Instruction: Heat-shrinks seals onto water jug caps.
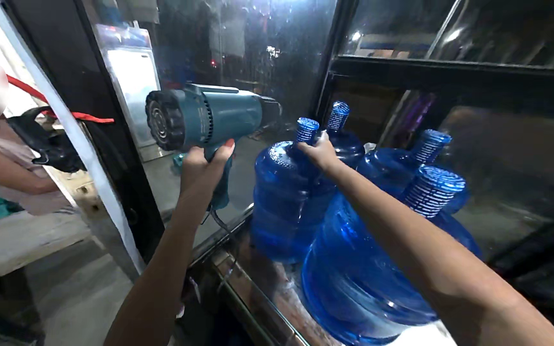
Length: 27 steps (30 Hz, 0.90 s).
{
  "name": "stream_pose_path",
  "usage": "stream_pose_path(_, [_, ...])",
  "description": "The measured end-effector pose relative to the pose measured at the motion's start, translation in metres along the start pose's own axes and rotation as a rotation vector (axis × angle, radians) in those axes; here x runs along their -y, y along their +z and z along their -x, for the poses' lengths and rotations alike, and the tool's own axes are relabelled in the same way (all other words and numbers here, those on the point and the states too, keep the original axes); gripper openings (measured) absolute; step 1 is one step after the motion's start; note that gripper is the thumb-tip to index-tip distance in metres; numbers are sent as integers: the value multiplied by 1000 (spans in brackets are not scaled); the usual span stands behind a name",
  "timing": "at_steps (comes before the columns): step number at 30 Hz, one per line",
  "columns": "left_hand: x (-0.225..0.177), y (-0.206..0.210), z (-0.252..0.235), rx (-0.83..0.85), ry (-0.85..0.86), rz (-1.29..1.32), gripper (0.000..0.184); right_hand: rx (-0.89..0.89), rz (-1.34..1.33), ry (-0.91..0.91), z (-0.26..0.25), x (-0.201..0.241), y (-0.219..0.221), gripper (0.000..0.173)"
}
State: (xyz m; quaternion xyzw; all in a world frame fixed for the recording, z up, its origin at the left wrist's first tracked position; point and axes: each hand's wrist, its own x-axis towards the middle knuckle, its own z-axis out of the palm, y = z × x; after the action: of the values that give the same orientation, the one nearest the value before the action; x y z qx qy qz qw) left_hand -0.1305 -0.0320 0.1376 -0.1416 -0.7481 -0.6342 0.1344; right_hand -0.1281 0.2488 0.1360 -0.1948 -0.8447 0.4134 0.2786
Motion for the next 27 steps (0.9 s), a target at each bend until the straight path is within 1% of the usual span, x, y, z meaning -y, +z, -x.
stream_pose_path(1, [-2,-3,0,-10,13,-18,44,-57,-61,36,-9,5,14,92])
stream_pose_path(3, [1,-11,-5,-7,57,-47,43,-173,-55,128,-22,19,33,100])
stream_pose_path(4, [5,-15,-9,6,83,-59,43,-202,-29,154,-27,20,36,99])
stream_pose_path(6, [12,-21,-16,34,131,-88,44,-198,-51,105,-35,10,34,86])
stream_pose_path(7, [15,-23,-20,48,151,-85,44,-152,-106,34,-39,0,28,79])
stream_pose_path(9, [14,-22,-26,72,170,-63,40,55,-230,-112,-47,-17,8,61])
stream_pose_path(10, [10,-19,-29,86,163,-47,36,148,-275,-161,-52,-22,1,49])
stream_pose_path(12, [-4,-13,-34,121,129,-49,27,295,-346,-167,-61,-25,-8,44])
stream_pose_path(13, [-8,-11,-37,158,125,-51,28,320,-362,-166,-63,-27,-9,45])
stream_pose_path(15, [-12,-5,-44,211,170,-84,34,327,-336,-156,-63,-28,-11,54])
stream_pose_path(17, [-15,2,-50,254,233,-123,40,333,-257,-133,-59,-29,-14,65])
stream_pose_path(19, [-21,7,-52,275,260,-151,42,375,-140,-120,-54,-30,-21,71])
stream_pose_path(20, [-25,9,-52,278,261,-163,43,396,-79,-99,-52,-32,-25,76])
stream_pose_path(21, [-28,10,-52,281,258,-183,44,418,-37,-41,-51,-32,-32,87])
stream_pose_path(22, [-30,12,-52,280,254,-204,46,423,-26,7,-51,-31,-38,92])
stream_pose_path(23, [-30,13,-52,280,247,-224,47,390,-29,21,-53,-32,-44,90])
stream_pose_path(24, [-30,14,-52,280,236,-239,47,322,-52,18,-54,-31,-49,84])
stream_pose_path(27, [-25,19,-51,273,176,-270,48,29,-166,49,-55,-30,-57,68])
